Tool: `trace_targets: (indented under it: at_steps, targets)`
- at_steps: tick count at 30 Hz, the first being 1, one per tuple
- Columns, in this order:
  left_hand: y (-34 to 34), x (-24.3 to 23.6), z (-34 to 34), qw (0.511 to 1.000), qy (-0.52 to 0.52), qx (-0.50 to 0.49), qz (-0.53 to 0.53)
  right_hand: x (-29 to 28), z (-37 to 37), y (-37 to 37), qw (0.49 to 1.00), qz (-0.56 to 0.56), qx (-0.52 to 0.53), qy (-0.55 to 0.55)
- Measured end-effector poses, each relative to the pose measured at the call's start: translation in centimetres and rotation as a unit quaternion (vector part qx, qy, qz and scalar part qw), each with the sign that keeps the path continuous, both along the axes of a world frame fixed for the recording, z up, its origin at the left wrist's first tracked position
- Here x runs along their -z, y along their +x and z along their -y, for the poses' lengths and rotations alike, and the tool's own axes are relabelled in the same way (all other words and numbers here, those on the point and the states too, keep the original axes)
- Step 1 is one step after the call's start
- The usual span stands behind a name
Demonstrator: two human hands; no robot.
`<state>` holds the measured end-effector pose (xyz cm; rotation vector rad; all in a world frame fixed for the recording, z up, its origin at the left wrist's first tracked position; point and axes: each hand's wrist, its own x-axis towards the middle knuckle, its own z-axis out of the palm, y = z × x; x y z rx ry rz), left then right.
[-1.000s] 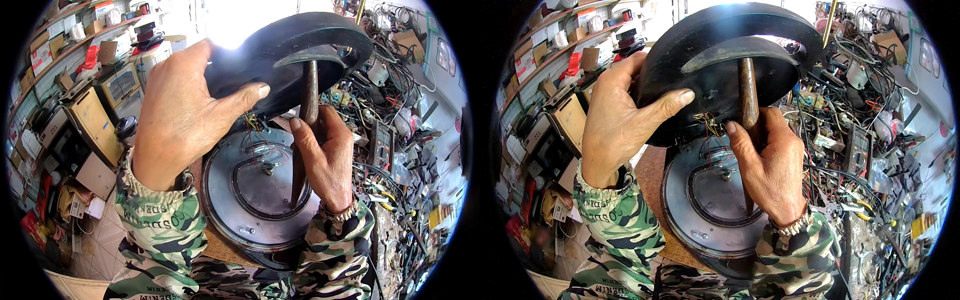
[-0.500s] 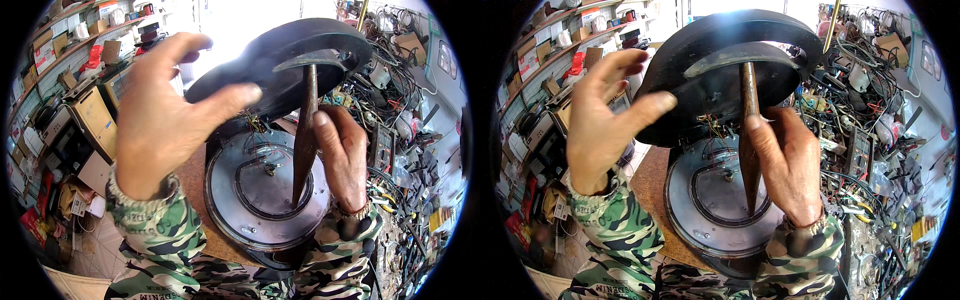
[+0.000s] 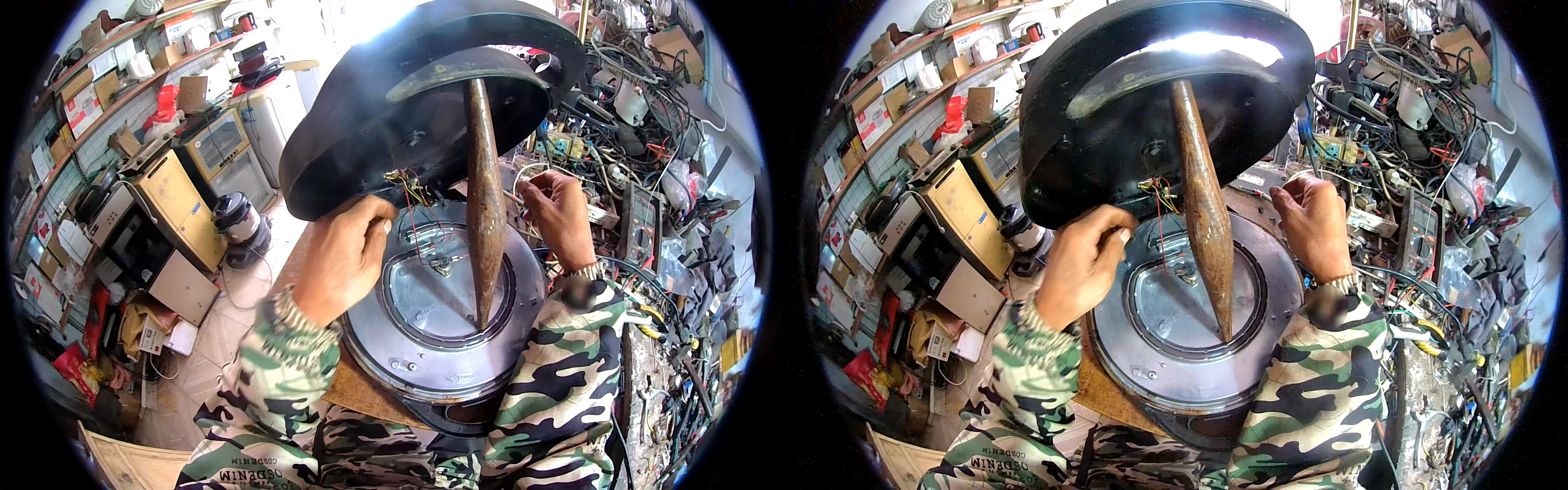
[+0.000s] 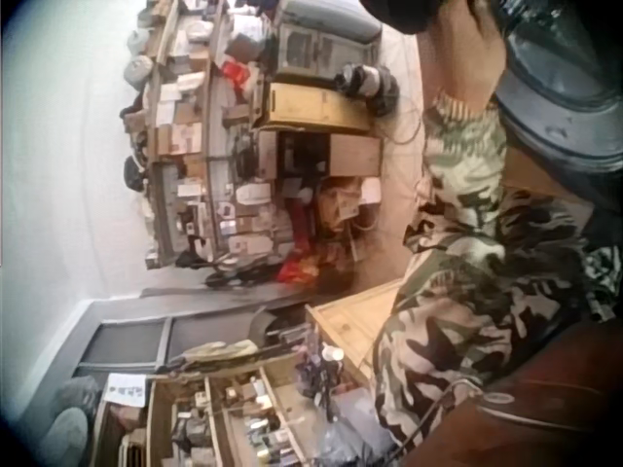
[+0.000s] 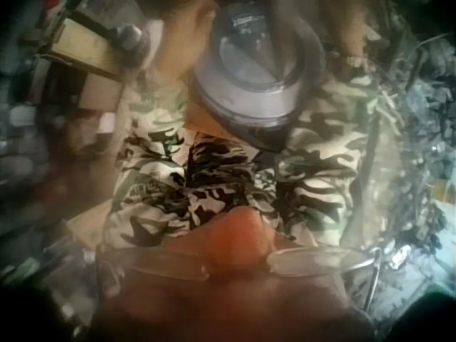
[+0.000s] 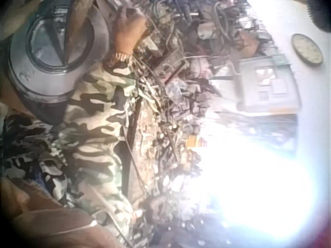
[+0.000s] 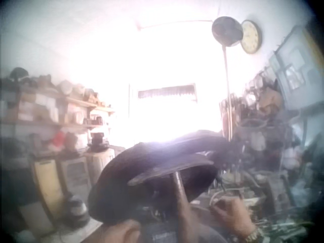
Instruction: The person disassembles a black electric kettle on a cluttered workbench. They use a screwdriver to remove screws from the base, then pry open the plastic casing with a hammer to access the internal wiring and heating element.
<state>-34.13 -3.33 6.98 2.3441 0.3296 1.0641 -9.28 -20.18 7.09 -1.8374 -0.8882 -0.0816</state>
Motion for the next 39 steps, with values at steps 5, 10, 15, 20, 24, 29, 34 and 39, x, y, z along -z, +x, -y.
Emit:
trace_targets:
  at_steps: [5,10,15,20,24,29,34,39]
  targets:
    - [3.2,1.8,-3.3,0.997,0.077,-0.028,0.006,1.4,-1.7,0.1,0.999,-0.019,-0.040,-0.030]
    - [5.6,1.8,-2.8,0.991,0.095,-0.075,-0.056,2.7,-1.9,0.8,0.997,0.007,-0.047,-0.053]
    - [6.4,2.4,-2.9,0.988,0.103,-0.094,-0.063,3.2,-2.4,0.4,0.996,0.071,-0.015,-0.054]
    - [6.8,2.6,-3.3,0.994,0.082,-0.053,-0.045,4.1,-3.3,0.4,0.997,0.039,-0.067,-0.010]
    - [7.1,3.3,-4.3,0.993,0.114,-0.032,-0.012,3.6,-3.3,-0.5,0.996,0.054,-0.067,-0.020]
    - [6.7,3.2,-3.8,0.997,0.069,-0.009,0.017,4.3,-3.3,0.1,0.991,0.105,-0.081,-0.020]
    - [5.9,3.1,-3.7,0.999,0.031,0.010,0.012,4.4,-3.4,0.2,0.993,0.087,-0.076,-0.028]
    - [5.9,2.5,-2.8,0.995,0.083,-0.049,-0.015,3.3,-3.0,-0.7,0.992,0.091,-0.060,-0.057]
